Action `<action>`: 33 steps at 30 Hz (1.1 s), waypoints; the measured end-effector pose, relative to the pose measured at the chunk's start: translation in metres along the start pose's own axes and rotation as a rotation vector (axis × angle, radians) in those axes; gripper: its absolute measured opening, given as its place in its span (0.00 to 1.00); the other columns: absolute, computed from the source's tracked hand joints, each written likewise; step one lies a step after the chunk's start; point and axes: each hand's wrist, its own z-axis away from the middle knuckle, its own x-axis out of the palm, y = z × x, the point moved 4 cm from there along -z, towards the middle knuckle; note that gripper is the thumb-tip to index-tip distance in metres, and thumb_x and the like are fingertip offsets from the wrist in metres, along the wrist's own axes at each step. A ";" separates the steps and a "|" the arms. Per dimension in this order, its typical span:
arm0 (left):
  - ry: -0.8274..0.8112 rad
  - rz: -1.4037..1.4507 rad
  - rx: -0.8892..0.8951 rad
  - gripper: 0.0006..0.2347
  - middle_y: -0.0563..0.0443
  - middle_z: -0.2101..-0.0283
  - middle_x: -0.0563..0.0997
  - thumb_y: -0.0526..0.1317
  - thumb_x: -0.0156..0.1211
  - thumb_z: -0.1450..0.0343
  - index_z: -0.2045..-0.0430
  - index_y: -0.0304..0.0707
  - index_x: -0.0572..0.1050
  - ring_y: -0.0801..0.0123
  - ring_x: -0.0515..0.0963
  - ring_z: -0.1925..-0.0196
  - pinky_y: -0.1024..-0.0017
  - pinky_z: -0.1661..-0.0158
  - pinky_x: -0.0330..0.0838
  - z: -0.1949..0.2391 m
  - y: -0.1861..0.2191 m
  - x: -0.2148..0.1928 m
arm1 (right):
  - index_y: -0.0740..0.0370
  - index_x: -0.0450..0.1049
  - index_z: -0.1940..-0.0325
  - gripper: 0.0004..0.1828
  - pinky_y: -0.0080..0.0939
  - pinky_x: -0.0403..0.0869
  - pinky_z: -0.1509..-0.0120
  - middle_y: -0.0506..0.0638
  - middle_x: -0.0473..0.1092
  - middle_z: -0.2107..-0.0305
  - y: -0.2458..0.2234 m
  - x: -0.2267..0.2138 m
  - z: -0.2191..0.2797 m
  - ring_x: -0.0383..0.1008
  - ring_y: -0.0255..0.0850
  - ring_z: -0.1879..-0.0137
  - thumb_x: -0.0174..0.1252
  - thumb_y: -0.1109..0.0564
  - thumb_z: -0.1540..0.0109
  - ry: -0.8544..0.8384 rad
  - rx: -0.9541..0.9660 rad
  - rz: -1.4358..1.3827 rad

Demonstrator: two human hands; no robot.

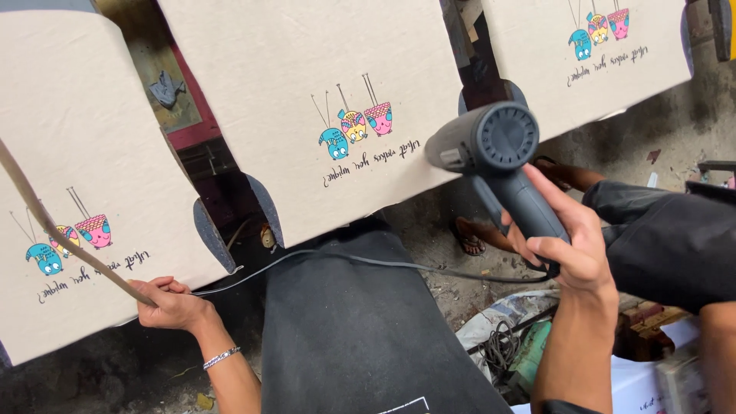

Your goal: Using a handheld heat gun to dry printed designs on t-shirts laid out on a production line.

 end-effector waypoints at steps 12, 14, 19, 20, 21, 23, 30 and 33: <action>-0.016 0.027 0.006 0.25 0.51 0.87 0.67 0.51 0.56 0.19 0.86 0.33 0.72 0.74 0.65 0.85 0.78 0.77 0.63 -0.004 -0.010 -0.005 | 0.68 0.50 0.21 0.48 0.37 0.65 0.71 0.73 0.67 0.63 0.005 0.007 -0.001 0.57 0.34 0.84 0.54 0.60 0.45 -0.056 -0.007 -0.066; -0.014 0.028 -0.023 0.26 0.51 0.86 0.66 0.52 0.57 0.19 0.86 0.32 0.72 0.74 0.65 0.85 0.78 0.78 0.61 -0.003 -0.010 -0.002 | 0.69 0.49 0.21 0.47 0.37 0.64 0.71 0.74 0.66 0.63 0.005 0.013 -0.007 0.57 0.34 0.84 0.54 0.60 0.44 -0.057 -0.027 -0.105; -0.016 0.028 -0.005 0.25 0.51 0.86 0.67 0.51 0.57 0.19 0.86 0.33 0.72 0.75 0.65 0.85 0.78 0.78 0.62 -0.002 -0.008 -0.003 | 0.71 0.49 0.21 0.51 0.34 0.67 0.74 0.72 0.68 0.66 -0.003 0.008 0.003 0.62 0.37 0.81 0.54 0.62 0.50 -0.048 0.034 0.041; -0.011 0.031 -0.006 0.25 0.51 0.86 0.67 0.51 0.57 0.19 0.86 0.33 0.72 0.75 0.65 0.85 0.78 0.78 0.62 -0.003 -0.008 -0.002 | 0.71 0.49 0.21 0.51 0.34 0.67 0.74 0.72 0.68 0.66 0.004 0.010 -0.001 0.62 0.37 0.81 0.54 0.62 0.50 -0.053 0.032 0.043; -0.015 0.031 -0.001 0.25 0.51 0.86 0.67 0.50 0.57 0.19 0.86 0.32 0.72 0.74 0.65 0.85 0.78 0.78 0.62 -0.003 -0.009 -0.003 | 0.70 0.50 0.21 0.48 0.34 0.67 0.73 0.74 0.69 0.63 0.010 0.015 -0.002 0.63 0.37 0.80 0.56 0.61 0.46 -0.127 0.008 -0.045; -0.011 0.025 0.002 0.25 0.51 0.86 0.67 0.49 0.57 0.19 0.86 0.32 0.72 0.74 0.66 0.85 0.78 0.77 0.63 -0.003 -0.010 -0.002 | 0.69 0.50 0.22 0.46 0.34 0.68 0.72 0.75 0.70 0.61 0.016 0.025 -0.007 0.64 0.37 0.79 0.57 0.61 0.42 -0.208 -0.008 -0.135; -0.024 0.054 -0.009 0.25 0.52 0.87 0.66 0.49 0.55 0.18 0.87 0.33 0.71 0.74 0.64 0.85 0.79 0.77 0.61 -0.002 -0.006 0.000 | 0.69 0.51 0.21 0.50 0.38 0.67 0.70 0.74 0.68 0.64 0.011 0.017 -0.007 0.64 0.41 0.76 0.55 0.64 0.49 -0.130 0.012 0.015; -0.036 0.061 -0.002 0.24 0.52 0.87 0.65 0.49 0.54 0.18 0.85 0.33 0.71 0.74 0.64 0.86 0.77 0.80 0.58 -0.001 -0.008 -0.001 | 0.68 0.51 0.22 0.48 0.38 0.69 0.68 0.74 0.69 0.62 0.021 0.033 -0.013 0.64 0.41 0.76 0.57 0.61 0.46 -0.201 0.002 -0.031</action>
